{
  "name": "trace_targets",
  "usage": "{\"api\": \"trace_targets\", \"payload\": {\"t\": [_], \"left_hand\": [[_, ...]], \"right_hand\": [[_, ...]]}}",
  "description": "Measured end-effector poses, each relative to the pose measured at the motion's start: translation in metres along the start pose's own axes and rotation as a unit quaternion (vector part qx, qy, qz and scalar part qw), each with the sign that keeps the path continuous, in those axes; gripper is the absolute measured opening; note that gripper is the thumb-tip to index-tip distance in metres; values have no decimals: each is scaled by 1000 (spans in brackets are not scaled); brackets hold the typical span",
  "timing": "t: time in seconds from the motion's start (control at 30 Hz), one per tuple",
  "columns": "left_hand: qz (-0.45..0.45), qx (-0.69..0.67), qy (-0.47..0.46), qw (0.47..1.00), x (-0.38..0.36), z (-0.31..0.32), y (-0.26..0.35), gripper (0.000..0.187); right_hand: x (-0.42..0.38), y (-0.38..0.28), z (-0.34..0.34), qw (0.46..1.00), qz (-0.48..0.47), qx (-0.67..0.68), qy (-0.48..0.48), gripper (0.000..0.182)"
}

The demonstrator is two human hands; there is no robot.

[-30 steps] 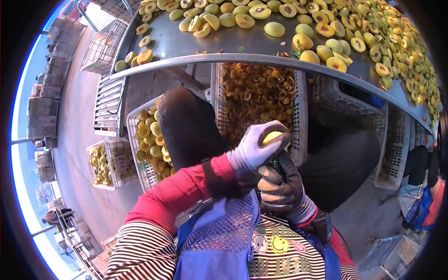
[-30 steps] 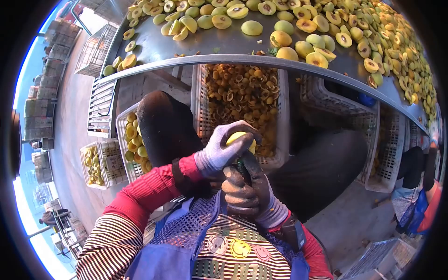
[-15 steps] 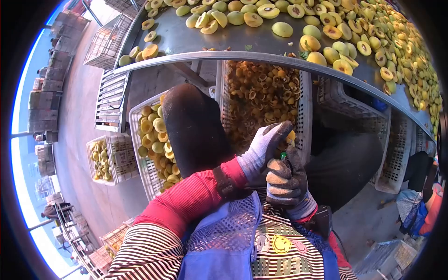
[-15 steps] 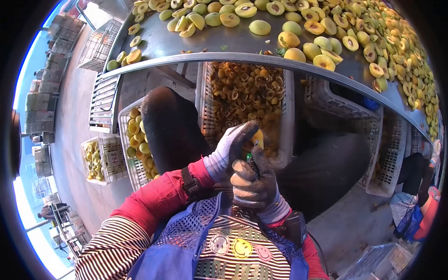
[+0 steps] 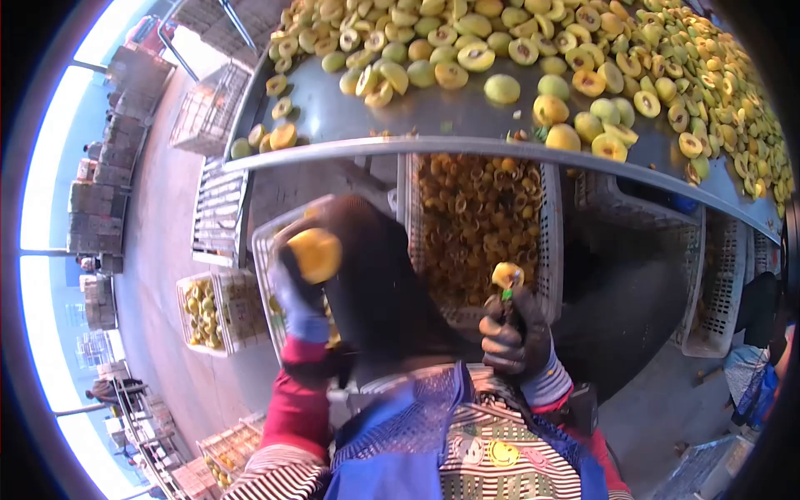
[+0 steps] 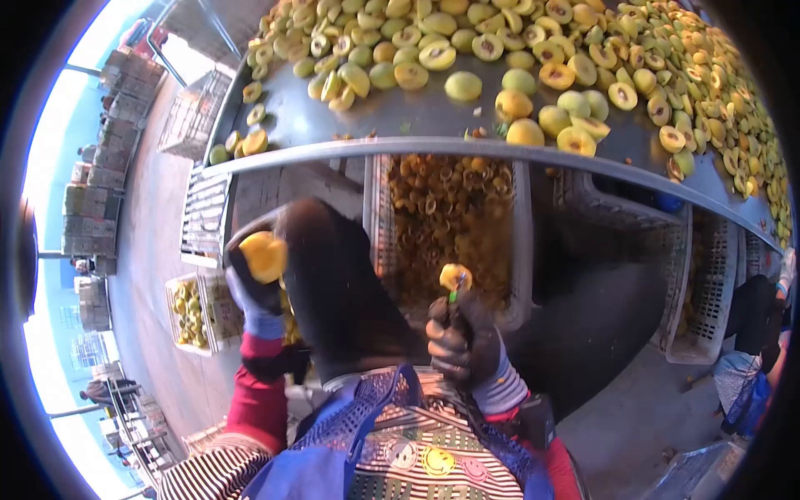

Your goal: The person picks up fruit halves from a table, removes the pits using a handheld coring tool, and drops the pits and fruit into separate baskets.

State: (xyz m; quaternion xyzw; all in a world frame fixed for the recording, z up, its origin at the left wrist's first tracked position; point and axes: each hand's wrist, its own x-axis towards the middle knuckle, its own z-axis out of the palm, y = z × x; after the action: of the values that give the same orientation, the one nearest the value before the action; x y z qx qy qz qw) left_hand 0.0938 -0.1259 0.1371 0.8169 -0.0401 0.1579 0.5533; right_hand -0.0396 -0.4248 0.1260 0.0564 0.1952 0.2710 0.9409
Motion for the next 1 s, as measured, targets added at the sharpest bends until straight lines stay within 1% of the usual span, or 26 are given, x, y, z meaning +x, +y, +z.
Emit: {"api": "trace_targets", "payload": {"t": [0.03,0.07,0.1,0.13,0.17,0.2,0.23,0.27,0.3,0.33,0.37,0.4,0.43,0.5,0.57,0.6,0.63,0.67,0.7,0.77,0.8,0.83,0.9,0.93,0.97,1.0], "left_hand": [[-70,13,-9,997,24,-27,16,46],[-117,268,-52,955,36,-49,6,47],[-157,505,-87,844,45,-62,-12,48],[-90,478,-87,870,51,-64,-30,45],[-29,450,-88,888,54,-66,-40,43],[-8,373,-72,925,66,-25,12,39],[31,359,-92,928,81,2,29,37],[20,243,-91,966,97,36,41,32],[21,218,-154,964,123,60,45,32],[-31,271,-167,948,150,86,52,33],[-28,290,-180,940,184,103,36,42],[-28,354,-150,923,213,123,21,48],[-23,415,-119,902,242,143,4,56],[-53,401,-204,892,285,175,-51,69],[26,415,-175,892,300,186,-71,62],[-178,231,-291,911,302,185,-43,53],[-238,169,-318,902,292,186,-30,47],[-42,242,-317,916,270,186,-22,47],[159,300,-301,891,242,187,-11,47],[94,108,-340,929,174,187,47,46],[132,99,-342,925,145,187,60,44],[171,89,-341,920,121,187,70,43],[152,-12,-384,911,89,183,83,40],[155,54,-345,924,79,176,83,40],[13,-96,-315,944,71,175,78,41],[61,-50,-329,941,68,166,76,43]], "right_hand": [[-2,-1,5,998,-16,-46,31,40],[-3,-1,11,998,-19,-54,26,39],[-3,0,16,998,-24,-60,21,38],[-3,0,21,998,-13,-43,-54,37],[4,-1,22,997,-11,-42,-56,37],[14,-2,19,997,0,-71,-41,36],[23,-3,17,995,12,-100,-24,35],[29,-2,15,994,14,-103,16,37],[30,-6,18,994,15,-105,15,37],[27,-8,23,990,22,-141,8,39],[23,-7,26,985,32,-172,5,40],[22,-7,29,981,-9,-194,31,43],[25,-12,23,981,-10,-193,30,43],[32,-25,2,997,2,-68,30,41],[36,-32,-2,999,-11,-39,27,43],[38,-37,2,998,-25,-46,25,42],[38,-39,6,998,-42,-50,24,41],[40,-43,14,994,-48,-73,61,41],[40,-46,27,994,-51,-66,65,41],[40,-48,55,995,-56,-46,-73,41],[42,-50,59,985,-38,-39,-166,41],[51,-53,61,986,-40,-36,-160,41],[70,-57,57,996,21,-19,-81,43],[75,-57,46,996,22,-20,-79,43],[83,-56,36,998,-19,-56,24,43],[88,-54,30,986,-57,-92,123,44]]}}
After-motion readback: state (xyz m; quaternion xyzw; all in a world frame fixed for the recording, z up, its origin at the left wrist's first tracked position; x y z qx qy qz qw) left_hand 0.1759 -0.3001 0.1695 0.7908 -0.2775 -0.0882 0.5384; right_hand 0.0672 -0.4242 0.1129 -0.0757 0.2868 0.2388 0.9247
